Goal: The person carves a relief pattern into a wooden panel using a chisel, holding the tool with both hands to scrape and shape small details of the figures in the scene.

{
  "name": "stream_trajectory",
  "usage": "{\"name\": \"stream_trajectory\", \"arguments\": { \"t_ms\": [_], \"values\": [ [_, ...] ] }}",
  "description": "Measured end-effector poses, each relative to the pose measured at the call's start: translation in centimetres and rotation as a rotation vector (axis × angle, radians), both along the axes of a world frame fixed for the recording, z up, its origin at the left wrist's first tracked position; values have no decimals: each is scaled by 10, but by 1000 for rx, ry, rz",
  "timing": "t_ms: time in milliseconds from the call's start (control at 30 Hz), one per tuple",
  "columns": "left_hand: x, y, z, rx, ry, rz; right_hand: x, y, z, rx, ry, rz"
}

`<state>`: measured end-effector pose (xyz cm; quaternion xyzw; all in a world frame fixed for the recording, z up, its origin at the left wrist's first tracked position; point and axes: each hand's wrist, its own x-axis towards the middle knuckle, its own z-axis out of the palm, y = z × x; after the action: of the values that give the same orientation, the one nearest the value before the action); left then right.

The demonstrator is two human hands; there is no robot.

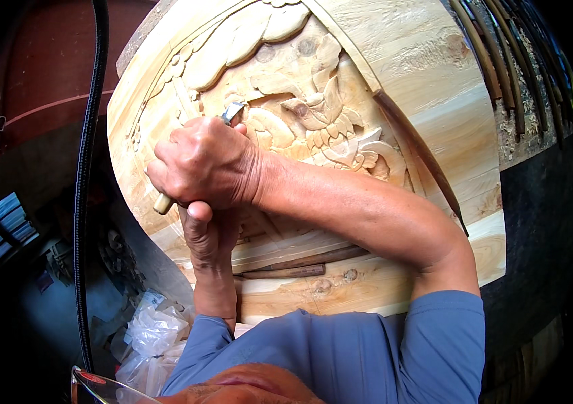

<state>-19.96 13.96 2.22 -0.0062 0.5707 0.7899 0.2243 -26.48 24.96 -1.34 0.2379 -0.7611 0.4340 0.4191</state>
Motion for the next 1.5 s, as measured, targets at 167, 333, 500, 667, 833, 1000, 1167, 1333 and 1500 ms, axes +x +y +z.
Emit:
{"name": "stream_trajectory", "arguments": {
  "t_ms": [167, 333, 500, 667, 833, 1000, 1167, 1333, 1500],
  "values": [
    [1, -5, -1, -32, -7, 13, -1, -1, 0, -5, 1, 12],
    [9, -9, -2, -65, -25, 19, 4, -3, -2, 29, 78, -39],
    [11, -7, -5, 9, -66, 49, 11, -6, 1, 89, 35, -1],
    [8, -6, -6, 84, -83, 54, 10, -5, 4, 198, -1, 5],
    [7, 0, -10, 157, -14, 61, 10, -7, 8, 172, -54, 51],
    [8, 4, -14, 39, 108, 22, 7, 0, 24, 132, -18, 33],
    [10, 9, -25, 104, 163, 35, 3, -1, 18, 86, 87, -40],
    [12, 18, -16, 70, 175, 111, 5, 2, 16, -17, 43, -11],
    [14, 29, -8, 35, 212, 198, 7, 0, 14, -122, -27, 82]
  ]
}}
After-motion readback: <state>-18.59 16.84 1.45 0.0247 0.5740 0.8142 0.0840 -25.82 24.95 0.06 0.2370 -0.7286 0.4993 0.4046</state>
